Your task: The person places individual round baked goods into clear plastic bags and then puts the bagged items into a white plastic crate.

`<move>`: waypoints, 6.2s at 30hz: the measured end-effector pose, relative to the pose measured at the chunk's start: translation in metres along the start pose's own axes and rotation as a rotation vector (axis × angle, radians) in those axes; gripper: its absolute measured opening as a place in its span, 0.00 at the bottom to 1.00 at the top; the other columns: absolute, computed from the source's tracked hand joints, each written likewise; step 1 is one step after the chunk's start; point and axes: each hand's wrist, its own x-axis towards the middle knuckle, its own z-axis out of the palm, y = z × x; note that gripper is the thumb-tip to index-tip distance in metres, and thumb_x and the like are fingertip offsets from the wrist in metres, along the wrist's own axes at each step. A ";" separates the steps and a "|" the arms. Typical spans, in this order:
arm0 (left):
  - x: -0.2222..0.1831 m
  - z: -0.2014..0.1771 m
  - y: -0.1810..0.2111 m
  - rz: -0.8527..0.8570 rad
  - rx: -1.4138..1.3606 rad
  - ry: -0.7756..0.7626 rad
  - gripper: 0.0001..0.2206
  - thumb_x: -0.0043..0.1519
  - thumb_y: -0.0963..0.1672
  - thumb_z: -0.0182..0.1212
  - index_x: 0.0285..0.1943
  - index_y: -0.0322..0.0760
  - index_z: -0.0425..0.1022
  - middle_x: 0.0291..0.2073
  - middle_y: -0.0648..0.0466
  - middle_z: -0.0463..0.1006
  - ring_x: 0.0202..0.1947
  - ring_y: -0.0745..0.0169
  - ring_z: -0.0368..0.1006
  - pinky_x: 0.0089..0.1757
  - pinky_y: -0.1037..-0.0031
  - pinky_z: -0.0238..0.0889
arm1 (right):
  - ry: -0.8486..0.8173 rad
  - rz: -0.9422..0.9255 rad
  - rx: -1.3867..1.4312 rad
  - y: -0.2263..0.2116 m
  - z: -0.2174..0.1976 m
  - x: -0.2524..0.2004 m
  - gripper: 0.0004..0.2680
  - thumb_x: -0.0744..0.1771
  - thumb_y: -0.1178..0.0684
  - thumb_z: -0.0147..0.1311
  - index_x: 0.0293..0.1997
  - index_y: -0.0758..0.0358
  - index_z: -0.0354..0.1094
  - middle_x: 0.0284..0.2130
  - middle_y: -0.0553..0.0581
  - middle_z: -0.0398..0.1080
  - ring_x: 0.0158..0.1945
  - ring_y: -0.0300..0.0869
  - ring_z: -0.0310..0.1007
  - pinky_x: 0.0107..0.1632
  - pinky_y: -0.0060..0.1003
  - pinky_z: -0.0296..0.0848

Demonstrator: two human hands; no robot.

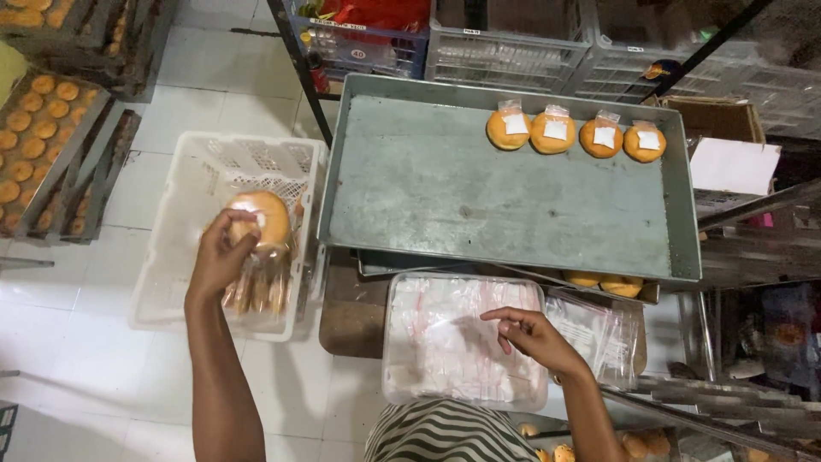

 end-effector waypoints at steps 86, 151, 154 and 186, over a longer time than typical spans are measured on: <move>-0.123 0.316 -0.139 0.246 0.650 -0.353 0.09 0.53 0.42 0.70 0.39 0.34 0.76 0.34 0.49 0.79 0.40 0.49 0.73 0.42 0.60 0.67 | 0.471 0.484 -0.477 0.294 -0.072 -0.100 0.27 0.66 0.38 0.51 0.74 0.56 0.52 0.45 0.69 0.77 0.48 0.58 0.78 0.52 0.51 0.76; -0.170 0.317 -0.040 -0.560 -0.317 -0.208 0.11 0.59 0.42 0.70 0.29 0.37 0.70 0.17 0.59 0.69 0.14 0.72 0.60 0.17 0.76 0.55 | 0.696 -0.335 -0.886 -0.089 -0.245 0.353 0.13 0.67 0.45 0.54 0.46 0.64 0.76 0.43 0.75 0.74 0.49 0.68 0.73 0.52 0.61 0.70; -0.169 0.314 -0.040 -0.561 -0.338 -0.193 0.12 0.60 0.42 0.70 0.29 0.37 0.69 0.17 0.61 0.67 0.15 0.74 0.59 0.17 0.77 0.55 | 0.646 -0.179 -0.878 -0.091 -0.245 0.362 0.16 0.68 0.41 0.55 0.43 0.68 0.75 0.43 0.76 0.74 0.50 0.67 0.73 0.52 0.60 0.71; -0.173 0.305 -0.052 -0.557 -0.255 -0.232 0.08 0.62 0.42 0.66 0.32 0.33 0.75 0.18 0.58 0.70 0.14 0.72 0.64 0.19 0.76 0.61 | 0.362 -0.284 -0.915 -0.084 -0.244 0.385 0.24 0.61 0.39 0.65 0.57 0.66 0.73 0.44 0.68 0.77 0.48 0.59 0.77 0.52 0.50 0.73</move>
